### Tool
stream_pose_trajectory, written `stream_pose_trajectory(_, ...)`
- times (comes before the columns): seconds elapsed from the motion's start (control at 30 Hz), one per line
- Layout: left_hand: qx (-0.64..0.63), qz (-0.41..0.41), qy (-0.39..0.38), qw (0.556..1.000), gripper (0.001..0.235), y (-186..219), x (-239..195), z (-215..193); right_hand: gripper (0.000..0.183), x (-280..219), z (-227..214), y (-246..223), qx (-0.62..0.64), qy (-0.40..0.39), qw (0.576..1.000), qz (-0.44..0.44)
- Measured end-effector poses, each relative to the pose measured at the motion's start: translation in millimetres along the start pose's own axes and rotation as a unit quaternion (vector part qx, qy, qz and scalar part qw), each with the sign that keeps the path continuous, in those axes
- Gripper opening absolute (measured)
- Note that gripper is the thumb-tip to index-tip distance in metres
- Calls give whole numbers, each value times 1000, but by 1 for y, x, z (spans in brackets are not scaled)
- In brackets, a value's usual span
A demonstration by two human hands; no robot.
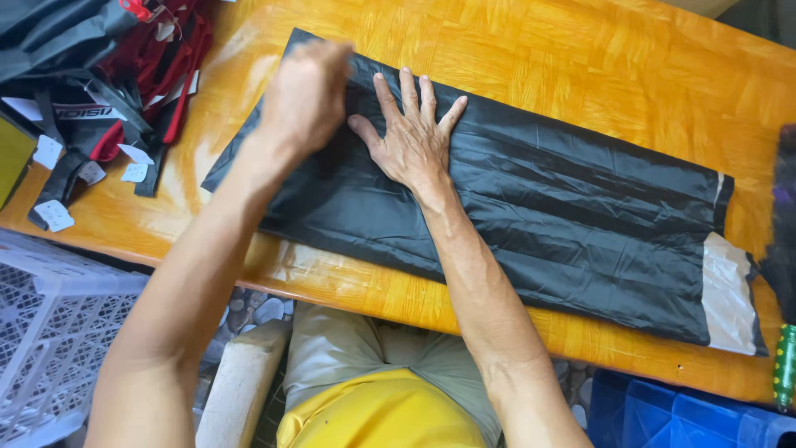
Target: The person folds a large black fabric sheet on a wooden table. They use a feather duster to brush the surface, then fold the fabric in half multiple times, smoothing each fold with their hands. The fabric is folded into a compact rectangular bundle by the end.
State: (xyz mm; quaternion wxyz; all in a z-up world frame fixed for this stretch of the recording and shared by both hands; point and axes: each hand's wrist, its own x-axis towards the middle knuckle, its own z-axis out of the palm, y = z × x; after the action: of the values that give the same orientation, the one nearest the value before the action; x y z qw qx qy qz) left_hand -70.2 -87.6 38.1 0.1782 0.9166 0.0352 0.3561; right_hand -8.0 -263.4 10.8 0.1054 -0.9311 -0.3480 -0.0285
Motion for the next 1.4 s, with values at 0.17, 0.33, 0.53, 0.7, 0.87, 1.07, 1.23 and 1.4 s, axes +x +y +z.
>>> stream_pose_trajectory(0.17,150,35,-109,982,67,23,-67,35,68,-1,12,10,-19,49,998,-45)
stream_pose_trajectory(0.33,162,8,-135,978,77,18,-75,16,72,0,3,3,-18,35,999,-28)
stream_pose_trajectory(0.53,151,-72,-249,954,90,28,-79,-20,75,-5,-4,-1,-3,8,1000,-6)
stream_pose_trajectory(0.7,115,-114,-280,946,90,20,-84,-40,75,-2,-3,0,-4,11,1000,-9)
stream_pose_trajectory(0.87,107,-92,-246,959,93,20,-85,-43,72,0,3,7,-9,25,999,-32)
stream_pose_trajectory(1.07,94,-104,-248,959,97,25,-82,-47,64,-21,-41,8,26,30,992,-118)
stream_pose_trajectory(1.23,104,-86,-226,965,95,19,-88,-42,76,-63,-61,-16,-57,-86,985,-140)
stream_pose_trajectory(1.4,108,-81,-220,966,92,14,-90,-37,76,-93,-32,-9,-35,-90,985,-140)
